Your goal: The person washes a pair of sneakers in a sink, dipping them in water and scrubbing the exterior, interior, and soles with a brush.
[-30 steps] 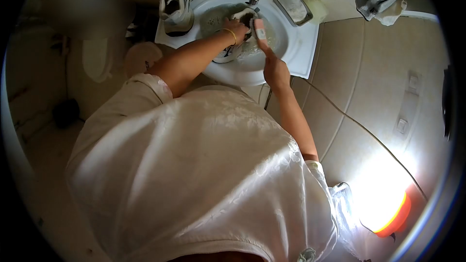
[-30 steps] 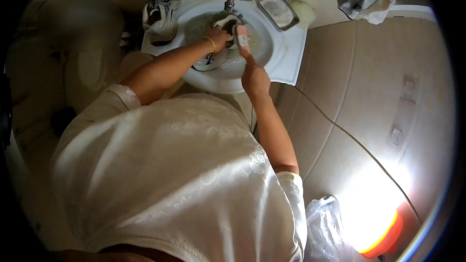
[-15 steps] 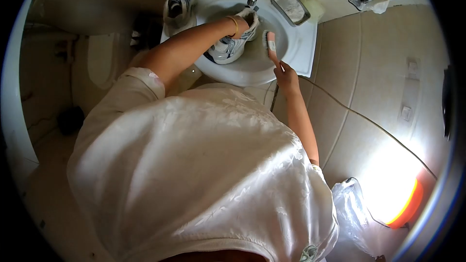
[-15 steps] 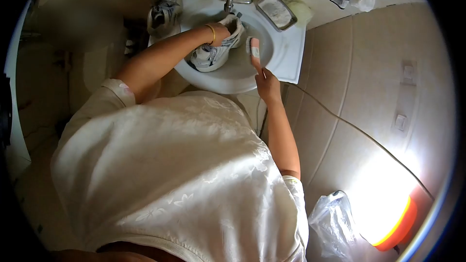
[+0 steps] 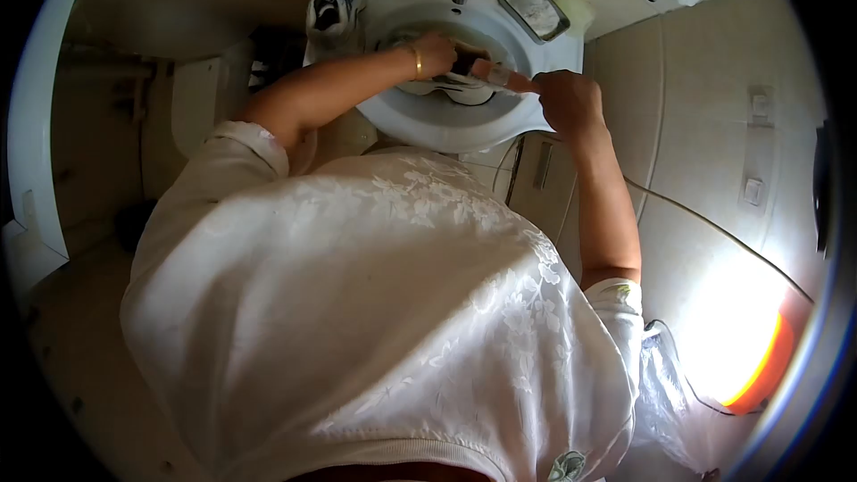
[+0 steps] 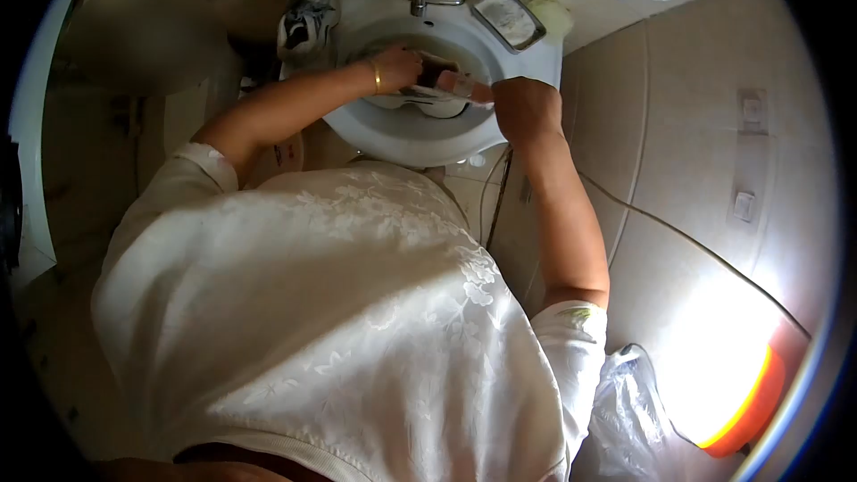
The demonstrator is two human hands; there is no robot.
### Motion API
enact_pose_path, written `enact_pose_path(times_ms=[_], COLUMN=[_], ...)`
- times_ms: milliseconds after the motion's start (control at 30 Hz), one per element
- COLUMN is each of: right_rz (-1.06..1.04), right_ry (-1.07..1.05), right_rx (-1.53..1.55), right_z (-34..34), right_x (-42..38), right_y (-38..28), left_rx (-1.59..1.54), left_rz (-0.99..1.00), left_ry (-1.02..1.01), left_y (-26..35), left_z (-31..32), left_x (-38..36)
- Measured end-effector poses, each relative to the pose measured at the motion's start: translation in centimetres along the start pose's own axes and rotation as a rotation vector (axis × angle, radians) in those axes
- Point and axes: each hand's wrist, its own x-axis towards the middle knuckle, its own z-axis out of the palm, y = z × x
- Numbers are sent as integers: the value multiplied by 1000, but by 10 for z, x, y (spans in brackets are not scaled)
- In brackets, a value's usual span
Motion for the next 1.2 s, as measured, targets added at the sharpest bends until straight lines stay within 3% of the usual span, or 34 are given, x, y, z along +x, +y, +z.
enact_pose_path(times_ms=[133, 233, 300, 467, 533, 633, 833, 900, 933, 967, 1000, 1100, 1200], right_rz=[-171, -217, -237, -381, -419, -456, -404, -403, -456, -370, -524, -156, -475], right_ry=[-20, 105, 15, -36, 71, 121, -25, -52, 75, 32, 64, -38, 90], right_rx=[-99, -163, -223, -187, -129, -98, -30, 21, 28, 74, 159, 398, 410], right_z=[-1, -23, -34, 12, 33, 46, 33, 49, 79, 93, 109, 132, 120], right_x=[31, 47, 54, 87, 95, 104, 104, 106, 113, 116, 117, 128, 120], right_y=[-16, -34, -49, -52, -57, -59, -22, -26, -30, -45, -58, -97, -83], left_rx=[-73, -193, -85, -32, -28, -63, -162, -150, -136, -180, -227, -322, -367], left_rz=[-81, -174, -142, -180, -185, -294, -218, -289, -326, -328, -327, -342, -417], left_ry=[158, 372, 493, 642, 703, 532, 729, 836, 895, 887, 875, 767, 762], left_y=[9, 25, 29, 37, 38, 38, 26, 30, 27, 26, 30, 31, 28], left_z=[32, 46, 50, 48, 51, 56, 67, 68, 68, 65, 60, 52, 53], left_x=[-18, -26, -34, -44, -44, -34, -34, -33, -32, -33, -37, -45, -50])
